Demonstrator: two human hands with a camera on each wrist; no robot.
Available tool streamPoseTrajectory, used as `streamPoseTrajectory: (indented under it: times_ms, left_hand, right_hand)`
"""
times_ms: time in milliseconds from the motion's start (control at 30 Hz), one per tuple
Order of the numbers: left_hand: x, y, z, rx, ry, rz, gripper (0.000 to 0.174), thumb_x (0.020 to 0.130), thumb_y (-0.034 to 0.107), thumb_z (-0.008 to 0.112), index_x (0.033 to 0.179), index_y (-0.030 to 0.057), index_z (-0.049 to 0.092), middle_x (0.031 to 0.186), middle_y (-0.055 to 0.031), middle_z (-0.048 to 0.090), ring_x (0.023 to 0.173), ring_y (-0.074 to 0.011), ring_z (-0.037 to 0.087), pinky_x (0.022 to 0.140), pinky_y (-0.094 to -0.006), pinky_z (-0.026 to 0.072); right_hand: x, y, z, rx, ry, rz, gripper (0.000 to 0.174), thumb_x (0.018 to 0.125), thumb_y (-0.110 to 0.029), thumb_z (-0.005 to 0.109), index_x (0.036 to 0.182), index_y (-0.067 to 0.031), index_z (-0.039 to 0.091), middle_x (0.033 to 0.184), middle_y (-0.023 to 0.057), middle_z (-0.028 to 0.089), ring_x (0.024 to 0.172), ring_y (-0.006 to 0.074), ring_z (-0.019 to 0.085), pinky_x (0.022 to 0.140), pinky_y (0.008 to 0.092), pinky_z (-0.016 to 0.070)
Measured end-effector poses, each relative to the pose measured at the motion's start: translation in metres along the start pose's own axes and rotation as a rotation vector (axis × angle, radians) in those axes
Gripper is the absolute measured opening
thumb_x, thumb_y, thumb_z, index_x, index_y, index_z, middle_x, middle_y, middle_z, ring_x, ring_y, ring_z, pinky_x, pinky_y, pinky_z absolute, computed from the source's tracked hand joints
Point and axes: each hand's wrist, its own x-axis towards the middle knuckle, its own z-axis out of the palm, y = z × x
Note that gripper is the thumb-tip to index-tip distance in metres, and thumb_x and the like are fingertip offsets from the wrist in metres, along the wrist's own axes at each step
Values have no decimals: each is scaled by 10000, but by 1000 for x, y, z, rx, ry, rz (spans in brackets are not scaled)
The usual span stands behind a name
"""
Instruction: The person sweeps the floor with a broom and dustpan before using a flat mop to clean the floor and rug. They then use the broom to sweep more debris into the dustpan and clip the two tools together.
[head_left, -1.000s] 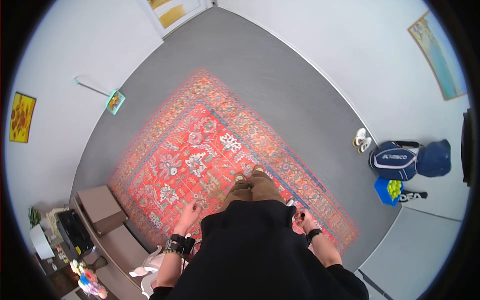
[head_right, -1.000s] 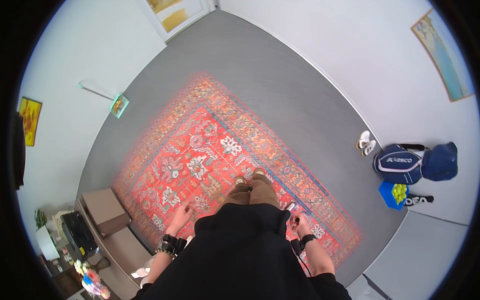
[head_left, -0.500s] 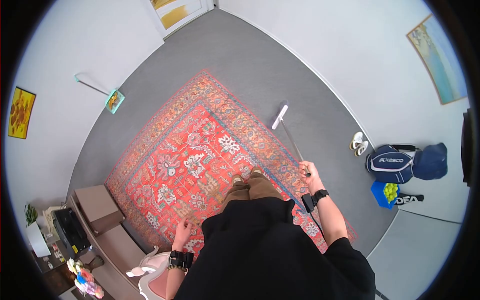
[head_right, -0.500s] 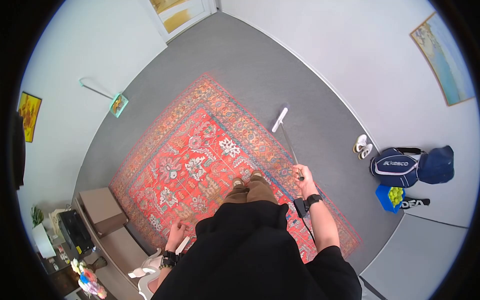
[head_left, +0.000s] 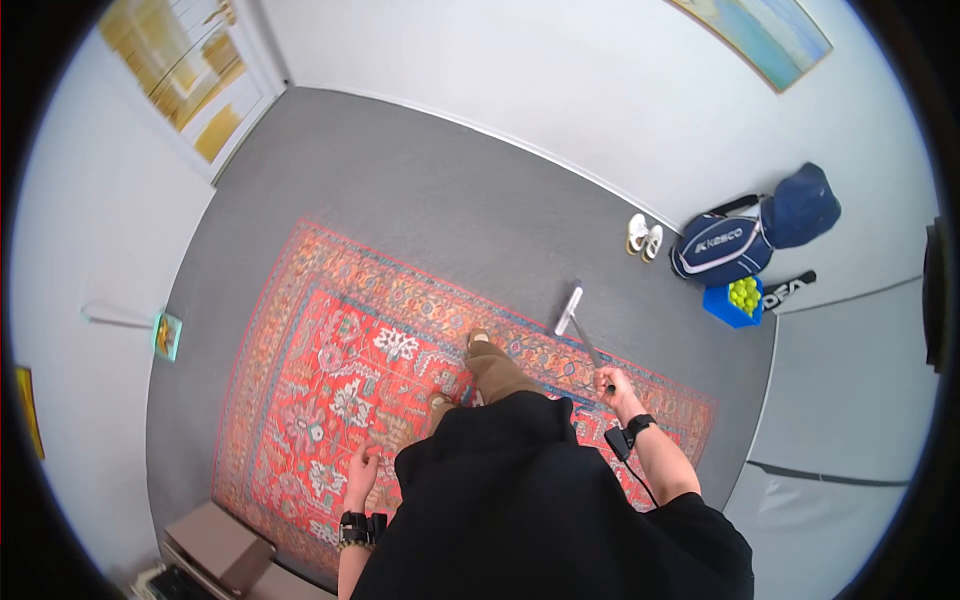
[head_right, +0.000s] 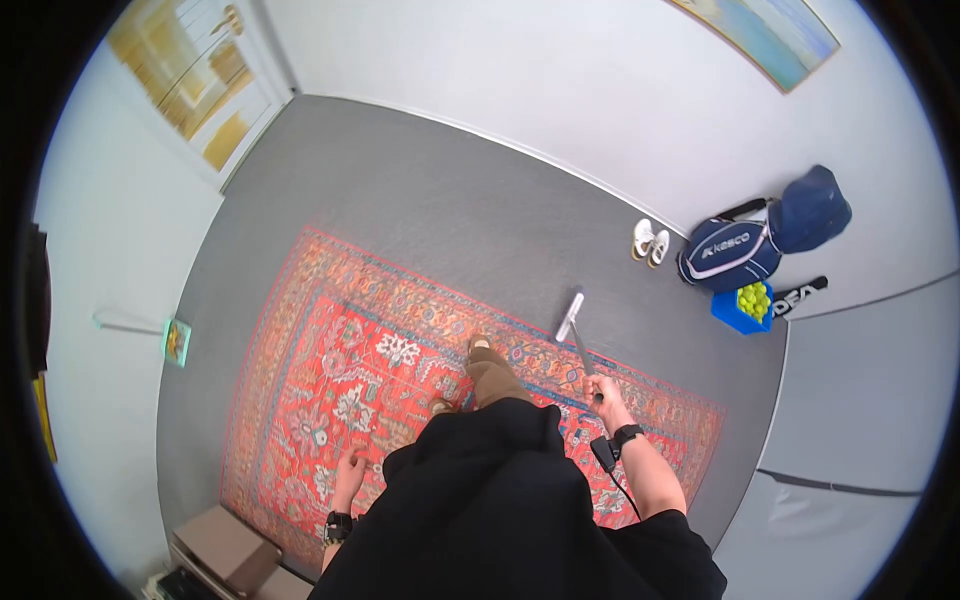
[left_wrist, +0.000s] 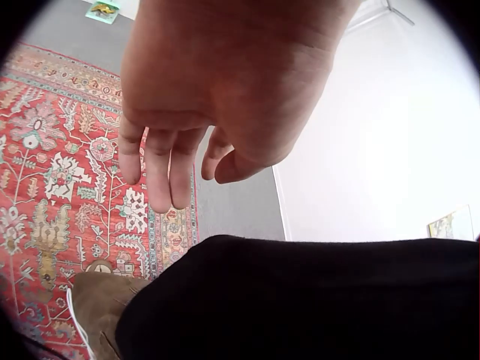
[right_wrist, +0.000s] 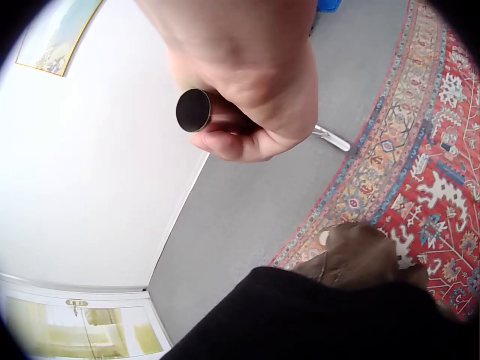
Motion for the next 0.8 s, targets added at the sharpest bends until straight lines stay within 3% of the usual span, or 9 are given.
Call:
streamPoseTrajectory:
  times_ms: [167,233,333,433,467,567,600,667,800]
  left_hand:
    - [46,33,-1,37,-73,-94,341,842,7,459,1181,10,488,791,-119,630,681,-179,629,626,-280,509]
    - [66,53,4,17,-76,-102,348,840,1,450,1187,11,483,827,-135,626,708,-183,630,649,-284,519]
    - [91,95,15,34,-48,-194,344,842,-3,441,1184,5,479,816,-128,622,728,-179,626,660,-286,520]
    - [105,136,28,57,-54,-202,334,850,3,440,1182,-10,467,806,-123,614,739,-176,623,658,-284,518]
    - [108,148,31,72,-51,-223,334,850,3,440,1182,-10,467,806,-123,614,739,-176,623,658,-284,518]
    - [118,193,46,5,40,-278,307,866,18,444,1170,-23,467,788,-122,619,713,-173,621,647,-280,501]
    - [119,200,47,6,57,-288,307,866,18,444,1170,-23,467,788,-122,619,713,-173,621,647,-280,501]
    - [119,203,46,-9,122,-269,304,866,16,441,1167,-20,473,782,-120,621,704,-170,618,654,-279,499]
    - [122,226,43,-20,162,-342,304,866,14,440,1166,-19,477,780,-120,624,699,-173,623,652,-275,498]
  right_hand:
    - [41,-36,-40,-46,204,-60,113,821,-60,458,712,-78,435,565,-15,445,449,71,410,395,205,310]
    - [70,-66,-63,26,286,152,124,813,-47,462,696,-81,439,559,-14,451,430,68,416,378,196,334]
    - [106,-121,-61,-4,391,187,150,808,-40,478,670,-89,442,531,-20,438,404,65,424,352,180,356]
    - [211,-138,-75,-1,270,184,147,788,6,479,675,-86,460,511,-36,412,409,67,427,348,162,345]
    - [216,-136,-71,6,275,209,147,788,6,479,675,-86,460,511,-36,412,409,67,427,348,162,345]
    - [294,-80,113,-806,-261,-721,92,690,-16,542,623,-66,503,574,67,492,511,235,497,445,317,414]
    - [299,-84,127,-1055,-470,-1042,78,658,-23,563,605,-59,517,595,101,519,546,291,520,477,368,437]
    - [246,-99,280,-196,136,162,168,757,2,501,616,-68,442,524,11,433,481,113,479,393,235,364]
    - [268,-114,343,-232,-39,325,152,704,20,532,575,-30,468,547,55,456,462,154,470,397,262,353]
